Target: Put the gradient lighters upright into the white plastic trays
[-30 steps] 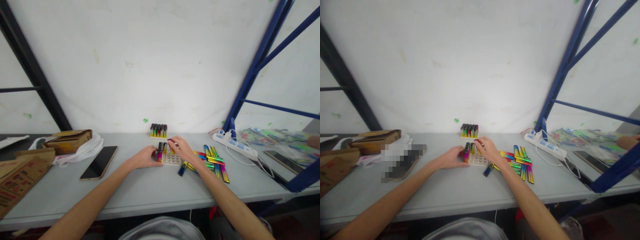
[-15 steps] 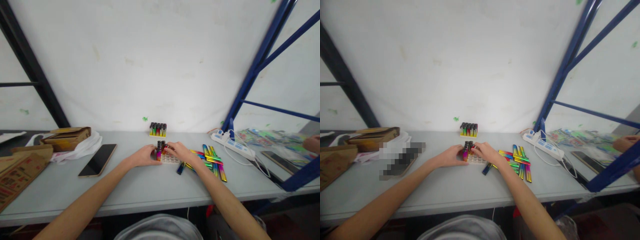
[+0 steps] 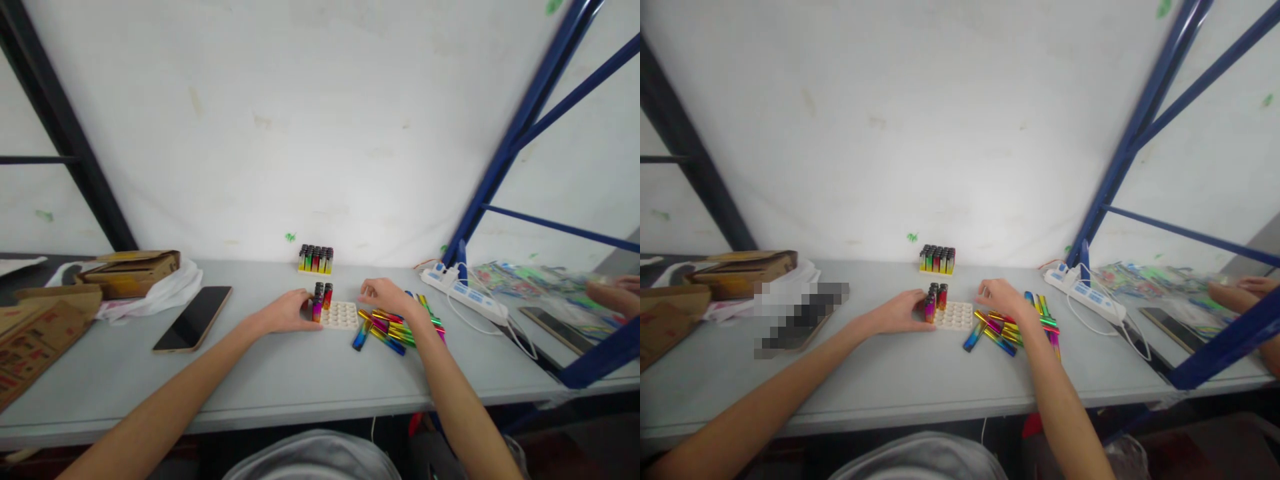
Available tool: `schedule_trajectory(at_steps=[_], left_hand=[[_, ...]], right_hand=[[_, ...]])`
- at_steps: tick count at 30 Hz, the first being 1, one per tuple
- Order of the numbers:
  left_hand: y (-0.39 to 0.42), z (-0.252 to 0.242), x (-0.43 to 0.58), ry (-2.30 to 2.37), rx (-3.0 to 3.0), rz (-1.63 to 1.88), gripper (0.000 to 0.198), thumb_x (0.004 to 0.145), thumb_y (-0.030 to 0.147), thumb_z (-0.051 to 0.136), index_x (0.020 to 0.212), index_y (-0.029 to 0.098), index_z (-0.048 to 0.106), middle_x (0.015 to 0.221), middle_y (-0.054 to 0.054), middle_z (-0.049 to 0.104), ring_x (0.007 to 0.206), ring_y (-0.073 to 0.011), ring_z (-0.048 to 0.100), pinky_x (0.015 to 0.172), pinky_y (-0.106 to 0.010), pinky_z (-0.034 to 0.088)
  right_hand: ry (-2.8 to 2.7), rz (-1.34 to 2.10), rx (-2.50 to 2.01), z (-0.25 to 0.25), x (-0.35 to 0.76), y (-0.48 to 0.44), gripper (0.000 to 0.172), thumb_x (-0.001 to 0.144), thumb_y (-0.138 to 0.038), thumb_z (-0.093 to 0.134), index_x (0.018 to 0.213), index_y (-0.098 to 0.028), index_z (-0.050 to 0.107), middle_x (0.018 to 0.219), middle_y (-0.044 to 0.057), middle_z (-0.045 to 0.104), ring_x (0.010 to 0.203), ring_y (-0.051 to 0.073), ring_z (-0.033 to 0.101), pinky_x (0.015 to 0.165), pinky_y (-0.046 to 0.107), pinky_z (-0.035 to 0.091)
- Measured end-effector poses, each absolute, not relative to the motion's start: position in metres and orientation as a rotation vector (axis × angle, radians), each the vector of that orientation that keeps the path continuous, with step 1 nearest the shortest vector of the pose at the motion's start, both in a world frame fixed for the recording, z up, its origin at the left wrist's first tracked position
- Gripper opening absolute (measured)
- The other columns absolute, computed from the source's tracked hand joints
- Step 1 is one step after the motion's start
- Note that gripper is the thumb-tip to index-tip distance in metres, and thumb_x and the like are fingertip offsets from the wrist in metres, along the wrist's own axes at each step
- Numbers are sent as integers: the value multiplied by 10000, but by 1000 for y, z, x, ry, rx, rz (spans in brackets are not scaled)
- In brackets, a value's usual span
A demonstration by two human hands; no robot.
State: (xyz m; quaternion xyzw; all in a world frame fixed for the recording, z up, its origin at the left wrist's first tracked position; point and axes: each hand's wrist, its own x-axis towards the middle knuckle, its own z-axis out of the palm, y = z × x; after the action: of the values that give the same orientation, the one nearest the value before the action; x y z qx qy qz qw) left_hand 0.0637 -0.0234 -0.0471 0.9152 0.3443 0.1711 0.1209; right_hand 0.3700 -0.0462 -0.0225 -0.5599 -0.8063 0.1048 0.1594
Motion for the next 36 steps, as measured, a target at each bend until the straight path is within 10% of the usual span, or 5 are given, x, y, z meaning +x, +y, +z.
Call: schedule_trajectory(at_steps=[7,36], left_hand=[[-27,-43,65,1007,2656,507,589,684,680,689,940,152,642,891,-83,643,793,-255,592,712,-353,462],[-25,-45,63,1036,2636,490,577,675,683,694,921,167,617,892,-78,643,783,-251,588,709,-338,443]], right_hand=[[-2314,753,-1623,-26,371,-49,229,778,-353,701,898,-161,739,818,58,763,733,208,697,645,275,498],[-1850,494,-1316,-27,335,-44,352,836,-497,643,1013,-193,657,918,43,727,828,202,643,815,326,466]])
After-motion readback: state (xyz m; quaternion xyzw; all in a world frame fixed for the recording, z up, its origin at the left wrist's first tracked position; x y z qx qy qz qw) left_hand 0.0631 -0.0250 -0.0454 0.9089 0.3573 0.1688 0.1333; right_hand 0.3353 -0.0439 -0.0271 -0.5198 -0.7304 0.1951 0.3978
